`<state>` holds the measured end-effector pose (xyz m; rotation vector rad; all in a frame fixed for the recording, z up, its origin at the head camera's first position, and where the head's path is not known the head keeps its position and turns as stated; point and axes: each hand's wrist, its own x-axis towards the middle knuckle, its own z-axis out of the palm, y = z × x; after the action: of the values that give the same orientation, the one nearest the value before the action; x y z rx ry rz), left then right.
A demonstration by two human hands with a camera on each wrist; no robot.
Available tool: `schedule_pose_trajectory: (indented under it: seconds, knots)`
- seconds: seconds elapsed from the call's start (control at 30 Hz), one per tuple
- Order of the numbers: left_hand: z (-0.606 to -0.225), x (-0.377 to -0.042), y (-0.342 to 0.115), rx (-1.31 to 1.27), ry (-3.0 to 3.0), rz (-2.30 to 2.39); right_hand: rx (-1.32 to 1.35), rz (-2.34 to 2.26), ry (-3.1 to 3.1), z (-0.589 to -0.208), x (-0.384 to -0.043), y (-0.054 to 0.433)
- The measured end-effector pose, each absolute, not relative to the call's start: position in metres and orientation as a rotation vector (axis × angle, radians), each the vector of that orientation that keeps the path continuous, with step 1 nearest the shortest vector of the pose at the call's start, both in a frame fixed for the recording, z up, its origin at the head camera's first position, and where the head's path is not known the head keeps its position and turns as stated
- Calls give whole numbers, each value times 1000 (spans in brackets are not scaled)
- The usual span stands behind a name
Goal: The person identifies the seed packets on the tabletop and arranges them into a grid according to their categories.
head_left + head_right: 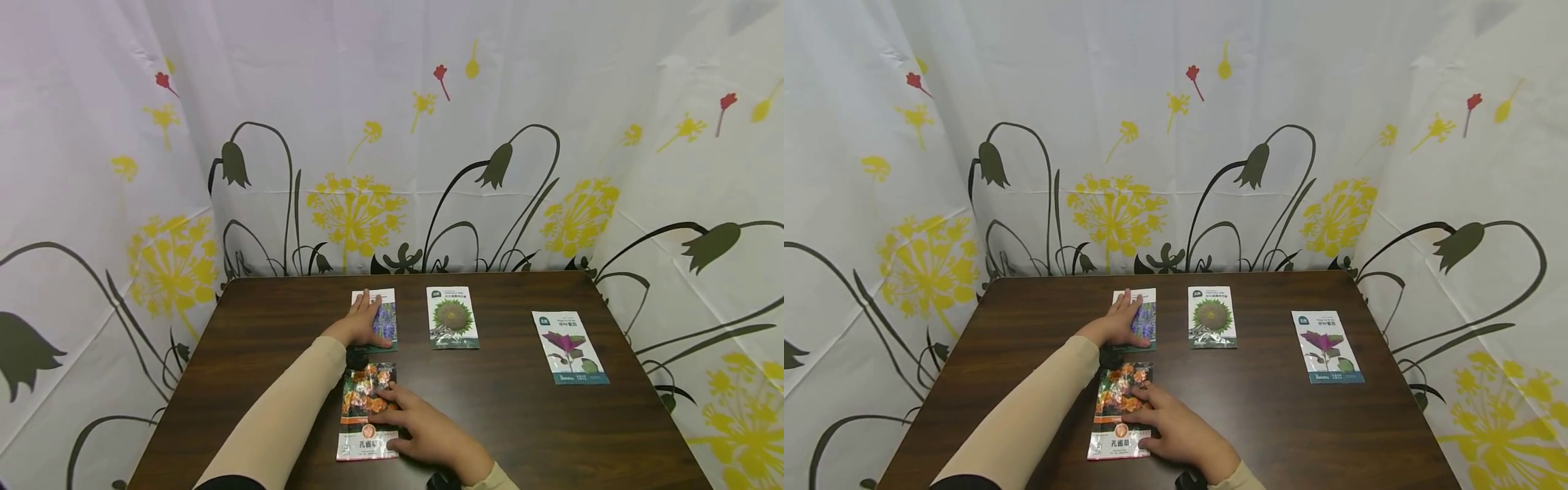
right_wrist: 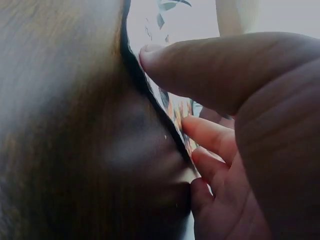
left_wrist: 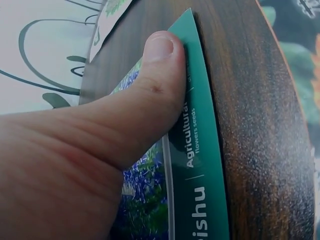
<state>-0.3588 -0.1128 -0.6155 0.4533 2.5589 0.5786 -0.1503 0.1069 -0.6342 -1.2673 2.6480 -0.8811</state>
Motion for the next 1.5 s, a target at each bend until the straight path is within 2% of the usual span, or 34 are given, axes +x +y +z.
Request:
schedule_pose_trajectory:
  seconds: [0.4, 0.7, 1.03, 1.5]
  knots:
    - [-605, -360, -109, 461, 2561, 530, -1287, -871, 2623, -633, -152, 107]
    - [-590, -347, -107, 456, 2587, 476, -1257, -843, 2598, -631, -149, 107]
    - [-591, -350, -102, 429, 2560, 466, -1246, -926, 2660, -632, -149, 113]
    - [-601, -351, -107, 438, 2545, 500, -998, -1018, 2919, -615, -148, 164]
